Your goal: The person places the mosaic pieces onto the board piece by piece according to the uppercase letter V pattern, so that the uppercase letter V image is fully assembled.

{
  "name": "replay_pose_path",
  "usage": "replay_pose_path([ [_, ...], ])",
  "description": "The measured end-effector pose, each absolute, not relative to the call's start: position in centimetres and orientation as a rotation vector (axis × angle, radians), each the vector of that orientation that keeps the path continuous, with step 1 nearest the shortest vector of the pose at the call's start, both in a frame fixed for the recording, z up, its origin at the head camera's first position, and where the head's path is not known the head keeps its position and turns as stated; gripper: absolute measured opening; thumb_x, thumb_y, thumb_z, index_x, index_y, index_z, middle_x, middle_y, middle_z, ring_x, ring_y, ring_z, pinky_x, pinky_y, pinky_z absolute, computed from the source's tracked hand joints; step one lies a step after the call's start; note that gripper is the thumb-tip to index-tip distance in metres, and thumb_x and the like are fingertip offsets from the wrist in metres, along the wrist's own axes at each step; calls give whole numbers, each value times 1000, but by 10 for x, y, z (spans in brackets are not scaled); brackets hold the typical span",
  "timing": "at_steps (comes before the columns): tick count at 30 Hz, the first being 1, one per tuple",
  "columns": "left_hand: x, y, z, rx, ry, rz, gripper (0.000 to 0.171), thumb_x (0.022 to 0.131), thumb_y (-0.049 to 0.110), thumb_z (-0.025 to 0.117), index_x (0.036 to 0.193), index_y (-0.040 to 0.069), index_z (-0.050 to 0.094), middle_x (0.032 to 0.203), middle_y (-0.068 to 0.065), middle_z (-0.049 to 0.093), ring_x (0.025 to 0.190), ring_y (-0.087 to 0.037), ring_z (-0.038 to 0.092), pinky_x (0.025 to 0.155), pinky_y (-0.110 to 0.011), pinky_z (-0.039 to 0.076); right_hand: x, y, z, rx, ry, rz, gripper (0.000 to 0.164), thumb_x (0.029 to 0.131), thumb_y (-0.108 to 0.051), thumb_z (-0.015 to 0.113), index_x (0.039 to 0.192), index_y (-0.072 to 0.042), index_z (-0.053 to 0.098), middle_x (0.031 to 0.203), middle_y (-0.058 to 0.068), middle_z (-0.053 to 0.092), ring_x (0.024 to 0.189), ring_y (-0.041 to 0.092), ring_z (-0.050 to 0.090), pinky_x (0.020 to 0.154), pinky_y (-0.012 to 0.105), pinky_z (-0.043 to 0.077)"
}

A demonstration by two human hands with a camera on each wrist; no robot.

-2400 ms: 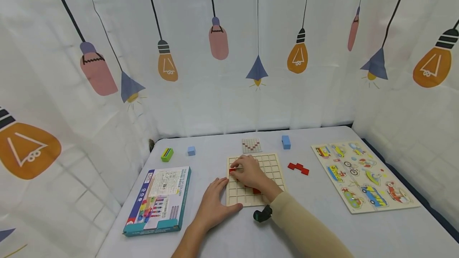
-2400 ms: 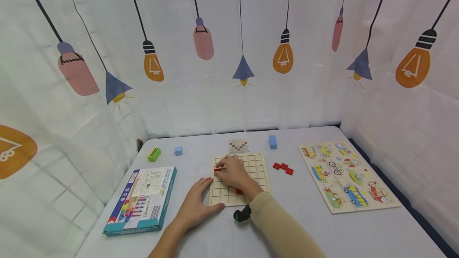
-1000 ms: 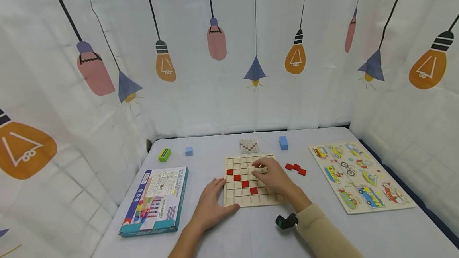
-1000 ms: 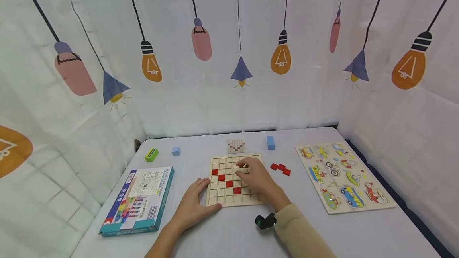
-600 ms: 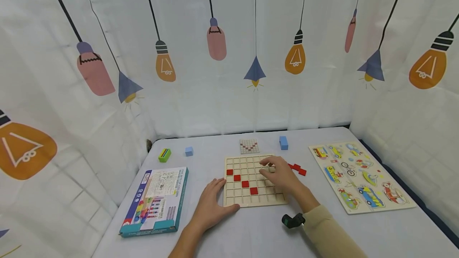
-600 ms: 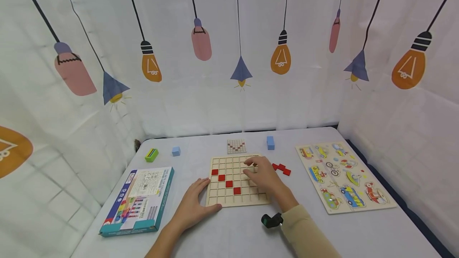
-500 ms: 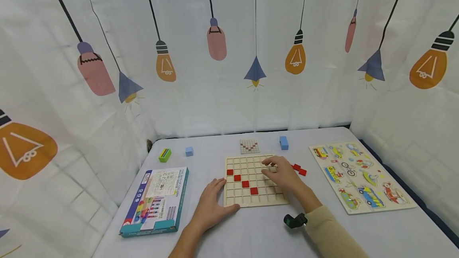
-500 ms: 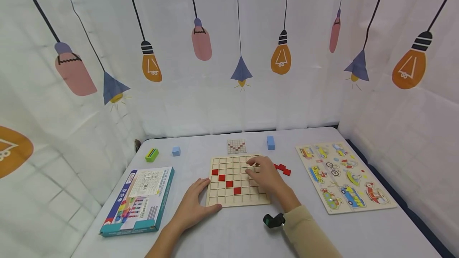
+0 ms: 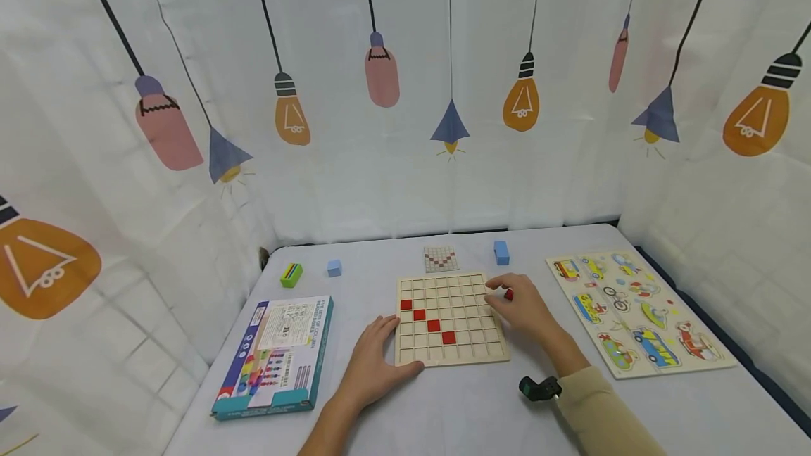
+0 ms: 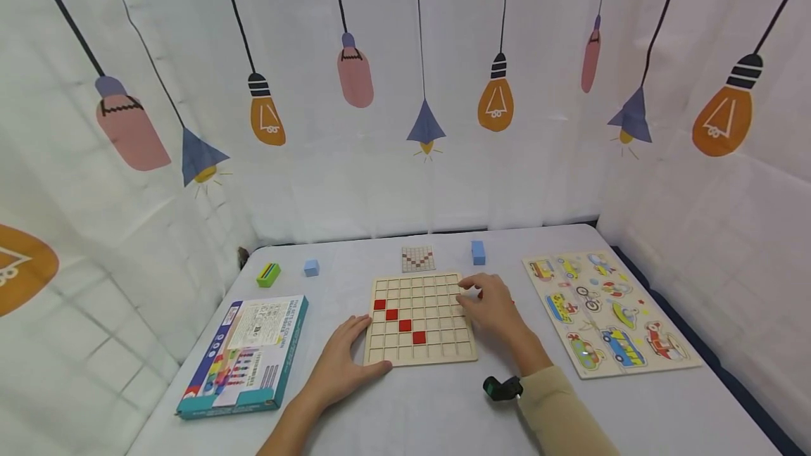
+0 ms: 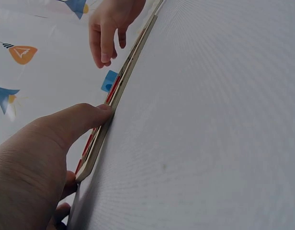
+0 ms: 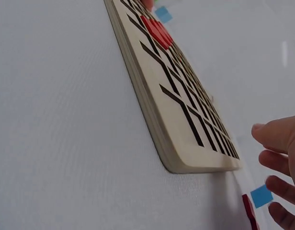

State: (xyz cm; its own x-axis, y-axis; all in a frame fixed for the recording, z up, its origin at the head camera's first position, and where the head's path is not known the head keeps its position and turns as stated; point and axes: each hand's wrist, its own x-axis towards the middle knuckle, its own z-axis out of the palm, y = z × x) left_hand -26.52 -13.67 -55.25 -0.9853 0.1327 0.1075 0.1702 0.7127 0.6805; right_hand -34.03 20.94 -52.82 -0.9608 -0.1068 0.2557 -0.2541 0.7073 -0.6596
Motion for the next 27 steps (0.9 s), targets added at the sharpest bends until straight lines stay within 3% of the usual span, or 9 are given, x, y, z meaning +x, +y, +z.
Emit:
replay_pose_path([
  [7, -265, -137, -552, -259, -2851, -1155, 108, 75, 70, 94, 161, 16, 58, 171, -4, 55, 169, -37, 35, 133, -69, 34, -339, 224, -534, 217, -2718, 1081, 32, 102, -25, 82, 132, -14, 79, 127, 6, 76, 114, 27, 61, 95, 43, 57],
  [15, -265, -137, -552, -251, -2855, -1147, 107, 75, 71, 93, 161, 17, 58, 171, -4, 54, 169, -37, 35, 133, -69, 33, -341, 234, -538, 123, -2722, 1049, 30, 102, -28, 82, 130, -17, 79, 134, 9, 75, 127, 31, 58, 106, 54, 59],
  [27, -266, -138, -553, -261, -2854, -1147, 107, 76, 72, 92, 161, 17, 58, 171, -3, 54, 169, -37, 34, 133, -70, 34, -347, 247, -549, 64, -2727, 952, 34, 100, -31, 83, 130, -16, 80, 138, 14, 73, 140, 40, 47, 110, 68, 41],
])
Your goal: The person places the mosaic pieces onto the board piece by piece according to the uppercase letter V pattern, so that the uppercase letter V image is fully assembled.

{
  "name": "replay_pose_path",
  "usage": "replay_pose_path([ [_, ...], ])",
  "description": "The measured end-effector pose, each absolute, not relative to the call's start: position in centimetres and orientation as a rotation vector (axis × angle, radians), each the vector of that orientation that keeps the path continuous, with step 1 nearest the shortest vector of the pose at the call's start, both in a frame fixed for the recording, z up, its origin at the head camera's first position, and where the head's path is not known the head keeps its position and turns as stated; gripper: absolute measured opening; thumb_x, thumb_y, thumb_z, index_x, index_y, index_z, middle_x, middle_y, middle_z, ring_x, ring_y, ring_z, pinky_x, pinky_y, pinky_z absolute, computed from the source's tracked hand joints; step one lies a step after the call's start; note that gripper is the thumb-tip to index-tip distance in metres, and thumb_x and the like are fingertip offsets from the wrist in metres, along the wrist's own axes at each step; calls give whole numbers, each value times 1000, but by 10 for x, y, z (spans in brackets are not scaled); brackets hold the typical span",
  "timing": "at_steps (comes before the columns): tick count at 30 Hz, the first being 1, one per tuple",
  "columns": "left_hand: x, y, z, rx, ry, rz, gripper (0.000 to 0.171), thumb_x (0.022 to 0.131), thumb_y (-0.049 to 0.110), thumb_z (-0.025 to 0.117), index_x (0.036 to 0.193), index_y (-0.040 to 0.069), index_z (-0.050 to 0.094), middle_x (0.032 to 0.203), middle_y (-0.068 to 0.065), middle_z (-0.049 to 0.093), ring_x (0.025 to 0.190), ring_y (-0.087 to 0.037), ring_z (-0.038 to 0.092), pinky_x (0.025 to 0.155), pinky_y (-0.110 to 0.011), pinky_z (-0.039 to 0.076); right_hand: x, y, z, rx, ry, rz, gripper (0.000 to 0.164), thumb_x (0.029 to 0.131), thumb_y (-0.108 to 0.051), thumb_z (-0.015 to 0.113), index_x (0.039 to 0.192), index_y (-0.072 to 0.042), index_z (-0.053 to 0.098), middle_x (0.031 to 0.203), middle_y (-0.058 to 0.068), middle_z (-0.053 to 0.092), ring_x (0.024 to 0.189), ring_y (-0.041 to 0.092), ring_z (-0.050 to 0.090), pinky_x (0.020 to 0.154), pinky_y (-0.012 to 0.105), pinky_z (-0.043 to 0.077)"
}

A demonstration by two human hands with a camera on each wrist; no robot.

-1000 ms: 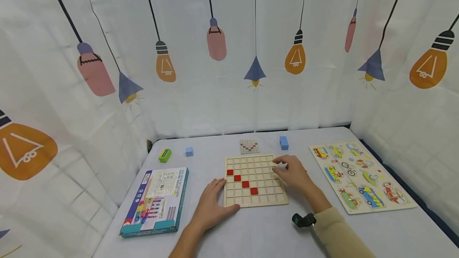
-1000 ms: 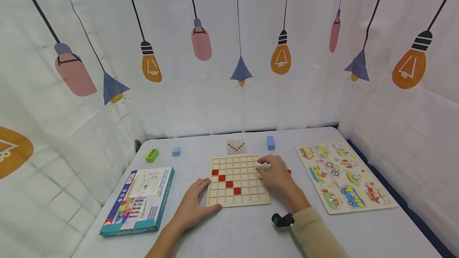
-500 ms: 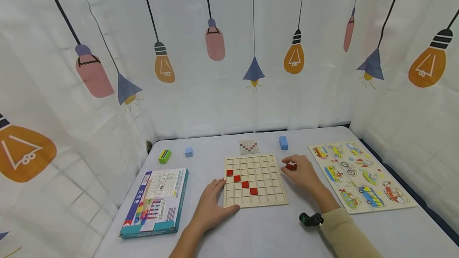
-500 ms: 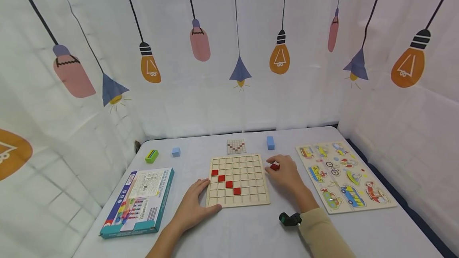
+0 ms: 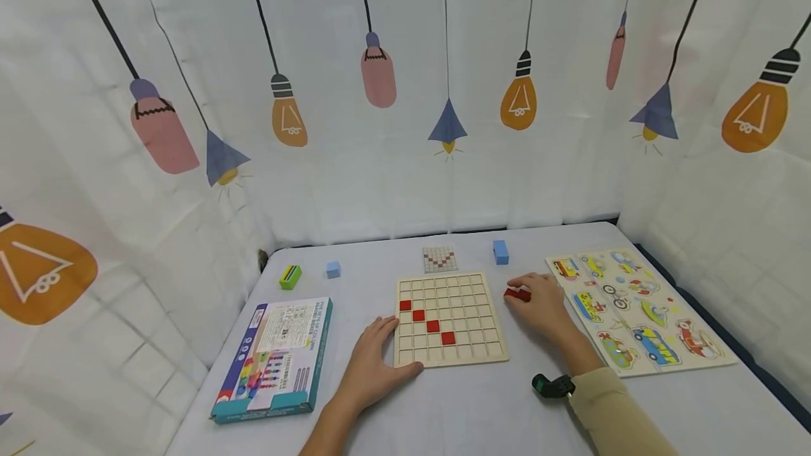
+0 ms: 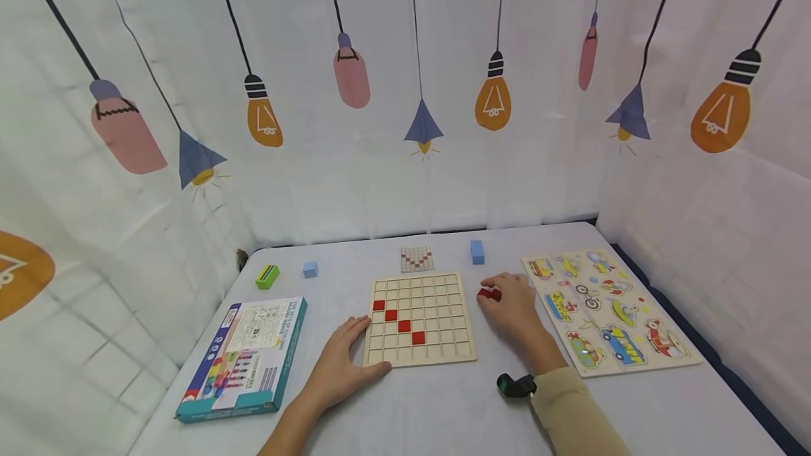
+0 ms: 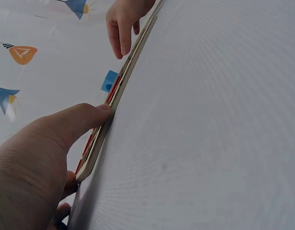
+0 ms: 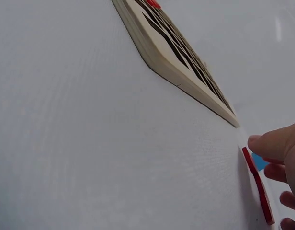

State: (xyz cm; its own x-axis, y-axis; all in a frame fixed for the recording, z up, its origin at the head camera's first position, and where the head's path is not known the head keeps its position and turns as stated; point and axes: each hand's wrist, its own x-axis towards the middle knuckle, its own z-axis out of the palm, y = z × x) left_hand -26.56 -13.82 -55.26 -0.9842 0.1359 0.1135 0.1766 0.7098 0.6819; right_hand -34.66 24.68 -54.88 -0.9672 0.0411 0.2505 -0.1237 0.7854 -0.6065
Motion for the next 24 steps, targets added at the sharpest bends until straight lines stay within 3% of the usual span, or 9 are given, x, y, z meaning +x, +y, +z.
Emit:
replay_pose_path([
  [6, -266, -138, -552, -261, -2854, -1150, 107, 76, 71, 92, 162, 17, 57, 171, -3, 54, 169, -37, 34, 133, -70, 34, -350, 249, -553, 52, -2731, 888, 37, 98, -33, 85, 128, -13, 80, 141, 18, 71, 144, 47, 44, 112, 72, 37],
  [13, -266, -137, -553, -264, -2852, -1139, 107, 76, 72, 92, 161, 17, 58, 170, -3, 55, 169, -37, 35, 133, -70, 35, -349, 249, -556, 28, -2738, 849, 38, 97, -35, 86, 126, -12, 81, 139, 18, 71, 140, 46, 46, 108, 67, 39],
  [24, -266, -137, -553, -256, -2859, -1137, 107, 76, 73, 92, 161, 18, 58, 171, -3, 54, 169, -36, 35, 133, -70, 35, -347, 248, -556, 65, -2736, 888, 35, 99, -31, 85, 127, -11, 81, 138, 18, 72, 138, 44, 49, 110, 71, 37],
])
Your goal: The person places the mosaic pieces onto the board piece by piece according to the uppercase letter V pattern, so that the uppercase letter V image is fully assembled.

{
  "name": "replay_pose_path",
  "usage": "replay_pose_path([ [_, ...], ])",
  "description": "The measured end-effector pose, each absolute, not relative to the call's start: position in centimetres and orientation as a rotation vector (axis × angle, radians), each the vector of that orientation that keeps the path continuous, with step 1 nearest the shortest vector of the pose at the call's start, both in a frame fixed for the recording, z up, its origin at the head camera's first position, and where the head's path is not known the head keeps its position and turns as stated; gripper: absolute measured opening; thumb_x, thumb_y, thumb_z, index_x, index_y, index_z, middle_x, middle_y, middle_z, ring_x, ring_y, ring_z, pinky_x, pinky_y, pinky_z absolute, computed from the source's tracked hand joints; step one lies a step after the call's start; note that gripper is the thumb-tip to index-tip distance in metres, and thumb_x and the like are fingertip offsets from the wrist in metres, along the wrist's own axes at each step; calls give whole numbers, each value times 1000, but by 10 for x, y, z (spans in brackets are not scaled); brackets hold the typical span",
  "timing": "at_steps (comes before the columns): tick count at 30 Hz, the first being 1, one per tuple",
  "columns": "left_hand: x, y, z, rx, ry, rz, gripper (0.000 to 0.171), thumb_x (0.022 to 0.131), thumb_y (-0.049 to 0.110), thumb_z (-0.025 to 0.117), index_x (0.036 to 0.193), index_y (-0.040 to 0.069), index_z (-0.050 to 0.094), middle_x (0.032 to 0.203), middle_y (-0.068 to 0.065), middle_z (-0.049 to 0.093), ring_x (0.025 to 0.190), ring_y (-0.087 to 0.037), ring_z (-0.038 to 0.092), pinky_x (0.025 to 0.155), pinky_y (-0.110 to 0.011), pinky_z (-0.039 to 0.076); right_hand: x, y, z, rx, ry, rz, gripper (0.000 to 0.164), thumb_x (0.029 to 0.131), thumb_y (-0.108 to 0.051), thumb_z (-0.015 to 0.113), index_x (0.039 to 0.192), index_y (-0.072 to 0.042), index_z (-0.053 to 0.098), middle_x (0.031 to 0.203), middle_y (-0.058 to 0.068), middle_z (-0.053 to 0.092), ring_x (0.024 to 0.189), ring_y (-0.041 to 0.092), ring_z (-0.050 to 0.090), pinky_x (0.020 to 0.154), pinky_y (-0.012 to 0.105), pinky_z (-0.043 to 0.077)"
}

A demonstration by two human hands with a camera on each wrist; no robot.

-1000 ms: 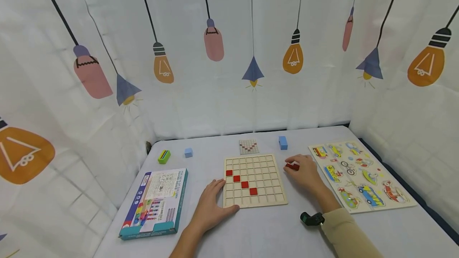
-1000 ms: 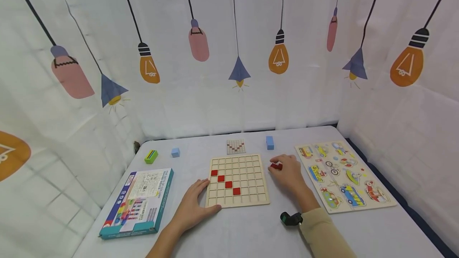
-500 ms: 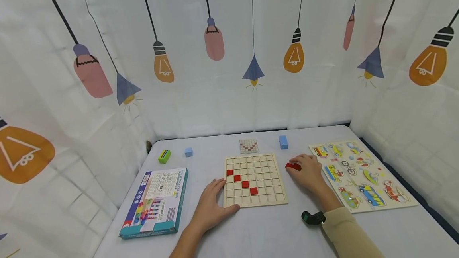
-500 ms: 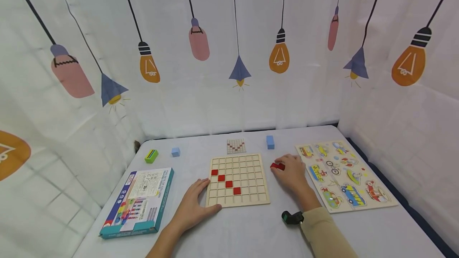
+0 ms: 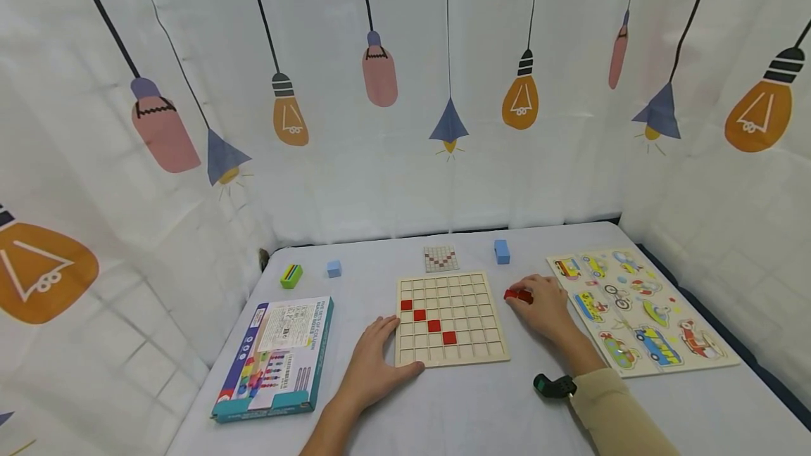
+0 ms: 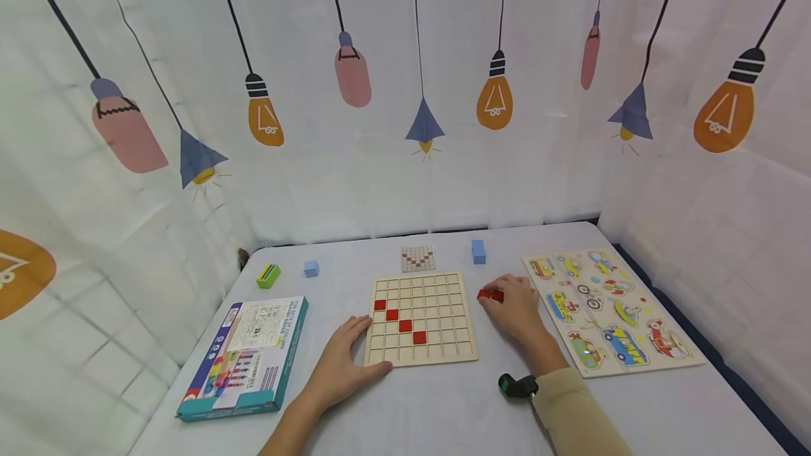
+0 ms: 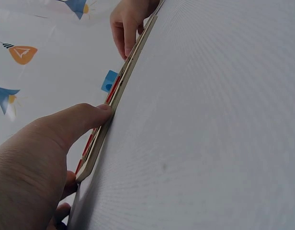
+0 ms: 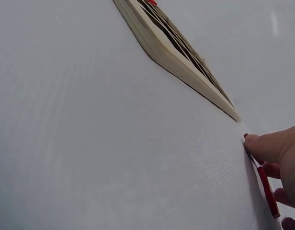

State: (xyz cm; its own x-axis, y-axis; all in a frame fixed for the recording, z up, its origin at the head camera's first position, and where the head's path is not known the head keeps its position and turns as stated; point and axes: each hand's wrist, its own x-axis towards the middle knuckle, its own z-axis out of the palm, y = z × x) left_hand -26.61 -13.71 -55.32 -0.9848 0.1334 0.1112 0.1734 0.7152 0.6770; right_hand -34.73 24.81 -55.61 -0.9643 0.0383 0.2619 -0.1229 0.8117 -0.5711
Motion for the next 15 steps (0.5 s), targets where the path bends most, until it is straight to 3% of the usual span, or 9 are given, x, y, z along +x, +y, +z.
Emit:
replay_pose_path([
  [7, -266, -136, -553, -252, -2863, -1145, 107, 76, 72, 92, 161, 17, 58, 171, -4, 54, 169, -37, 34, 133, -70, 35, -343, 250, -554, 66, -2708, 961, 33, 102, -34, 82, 128, -14, 80, 131, 13, 76, 127, 34, 56, 107, 64, 36],
  [15, -267, -137, -553, -259, -2864, -1141, 109, 75, 73, 92, 161, 17, 58, 171, -3, 54, 169, -37, 34, 133, -69, 34, -338, 250, -545, 123, -2730, 1018, 35, 103, -32, 81, 133, -15, 78, 129, 9, 75, 120, 29, 63, 101, 50, 60],
])
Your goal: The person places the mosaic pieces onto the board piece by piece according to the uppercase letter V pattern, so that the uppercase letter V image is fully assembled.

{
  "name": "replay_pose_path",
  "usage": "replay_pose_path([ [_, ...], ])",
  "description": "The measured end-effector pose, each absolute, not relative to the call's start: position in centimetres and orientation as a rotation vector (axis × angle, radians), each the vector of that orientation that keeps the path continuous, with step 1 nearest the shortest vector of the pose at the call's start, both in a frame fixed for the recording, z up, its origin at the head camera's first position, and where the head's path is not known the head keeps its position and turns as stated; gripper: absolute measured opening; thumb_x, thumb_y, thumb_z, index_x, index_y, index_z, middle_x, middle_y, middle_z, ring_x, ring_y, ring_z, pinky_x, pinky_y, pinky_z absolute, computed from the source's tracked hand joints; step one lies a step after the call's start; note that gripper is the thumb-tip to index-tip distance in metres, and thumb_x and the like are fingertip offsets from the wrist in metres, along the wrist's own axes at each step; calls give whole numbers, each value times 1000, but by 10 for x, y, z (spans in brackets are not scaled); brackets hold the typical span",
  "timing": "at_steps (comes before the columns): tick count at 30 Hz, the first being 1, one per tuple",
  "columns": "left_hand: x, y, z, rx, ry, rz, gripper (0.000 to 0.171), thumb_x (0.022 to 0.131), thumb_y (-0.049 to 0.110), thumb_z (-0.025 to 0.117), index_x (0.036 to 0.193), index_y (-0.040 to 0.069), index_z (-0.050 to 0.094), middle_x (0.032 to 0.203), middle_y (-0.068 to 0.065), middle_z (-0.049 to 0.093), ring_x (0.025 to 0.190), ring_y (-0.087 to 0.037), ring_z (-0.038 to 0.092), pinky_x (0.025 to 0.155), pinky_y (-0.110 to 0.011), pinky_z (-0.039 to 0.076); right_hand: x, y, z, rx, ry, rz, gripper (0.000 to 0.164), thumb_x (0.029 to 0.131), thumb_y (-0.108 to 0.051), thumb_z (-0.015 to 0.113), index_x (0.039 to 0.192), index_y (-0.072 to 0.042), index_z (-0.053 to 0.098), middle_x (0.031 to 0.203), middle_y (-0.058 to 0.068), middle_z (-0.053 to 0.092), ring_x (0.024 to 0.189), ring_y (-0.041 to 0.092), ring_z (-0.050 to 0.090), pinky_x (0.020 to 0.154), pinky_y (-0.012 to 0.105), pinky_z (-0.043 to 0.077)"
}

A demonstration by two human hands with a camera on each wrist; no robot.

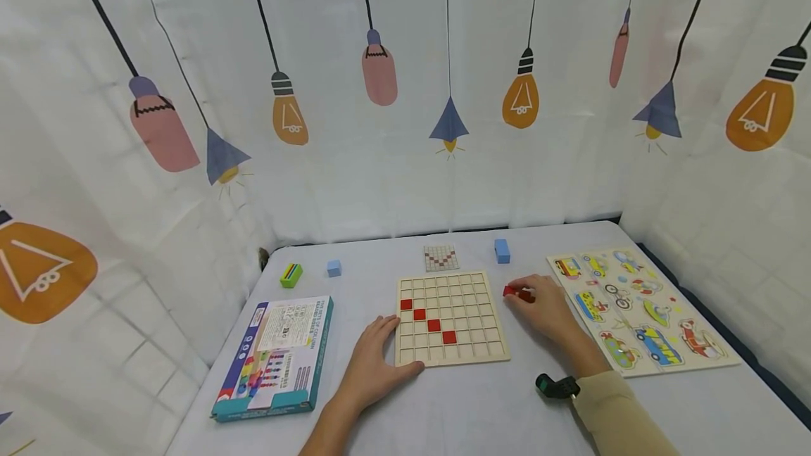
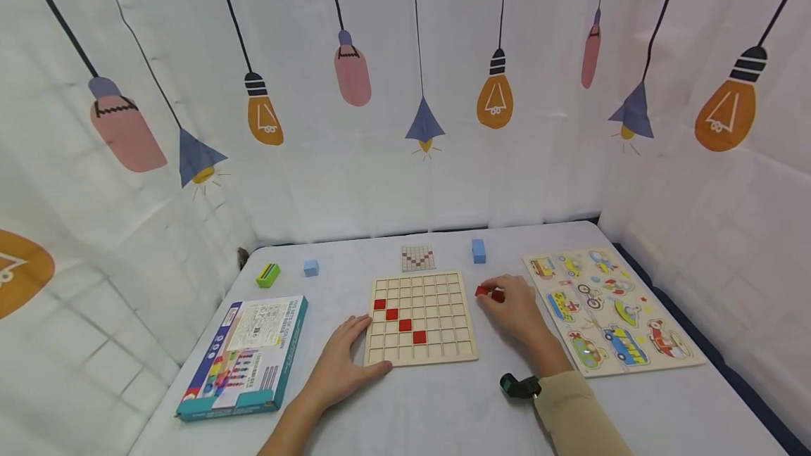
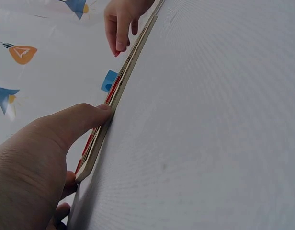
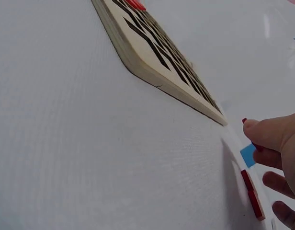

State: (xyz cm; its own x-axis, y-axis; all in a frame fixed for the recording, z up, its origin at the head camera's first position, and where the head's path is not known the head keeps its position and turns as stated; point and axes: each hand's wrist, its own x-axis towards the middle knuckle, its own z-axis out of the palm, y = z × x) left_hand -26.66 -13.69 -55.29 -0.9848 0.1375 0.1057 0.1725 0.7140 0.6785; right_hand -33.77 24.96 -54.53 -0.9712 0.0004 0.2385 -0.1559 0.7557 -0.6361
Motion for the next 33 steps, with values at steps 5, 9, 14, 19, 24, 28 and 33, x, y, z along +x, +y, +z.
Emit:
replay_pose_path([
  [5, -267, -138, -553, -260, -2866, -1132, 109, 75, 75, 91, 162, 18, 58, 171, -3, 54, 169, -36, 34, 133, -69, 34, -335, 249, -541, 167, -2733, 1061, 35, 103, -30, 81, 134, -13, 78, 129, 10, 75, 119, 29, 64, 100, 48, 62],
  [9, -267, -139, -554, -261, -2864, -1132, 108, 75, 75, 91, 162, 18, 57, 171, -2, 54, 169, -36, 34, 133, -69, 35, -334, 247, -538, 190, -2738, 1091, 33, 103, -29, 82, 133, -14, 78, 127, 9, 75, 116, 28, 62, 97, 44, 61],
  [14, -267, -139, -554, -268, -2860, -1131, 109, 76, 75, 91, 162, 17, 57, 171, -2, 54, 169, -36, 34, 133, -69, 34, -331, 242, -535, 217, -2757, 1120, 28, 102, -28, 81, 129, -18, 81, 126, 5, 76, 115, 26, 60, 97, 41, 57],
  [19, -266, -138, -554, -282, -2855, -1135, 108, 76, 73, 91, 161, 16, 58, 170, -3, 55, 169, -36, 35, 133, -68, 35, -329, 238, -535, 238, -2766, 1141, 25, 101, -29, 83, 125, -22, 82, 126, 2, 77, 118, 26, 61, 103, 44, 56],
  [24, -266, -138, -552, -284, -2854, -1134, 107, 77, 72, 92, 161, 15, 58, 170, -2, 55, 169, -36, 35, 133, -68, 35, -327, 234, -534, 268, -2775, 1159, 25, 100, -29, 83, 125, -24, 81, 127, -1, 77, 124, 26, 61, 109, 51, 54],
  [28, -266, -137, -552, -280, -2855, -1136, 107, 76, 72, 92, 161, 15, 58, 170, -2, 55, 169, -36, 34, 134, -68, 34, -325, 228, -535, 303, -2773, 1156, 25, 100, -29, 84, 124, -24, 81, 127, -2, 77, 127, 27, 62, 112, 56, 53],
  [33, -266, -138, -553, -279, -2859, -1128, 107, 77, 72, 91, 161, 15, 58, 170, -2, 54, 169, -36, 34, 134, -67, 34, -323, 220, -534, 357, -2766, 1127, 24, 99, -28, 86, 123, -25, 82, 124, -4, 78, 127, 25, 61, 112, 56, 51],
])
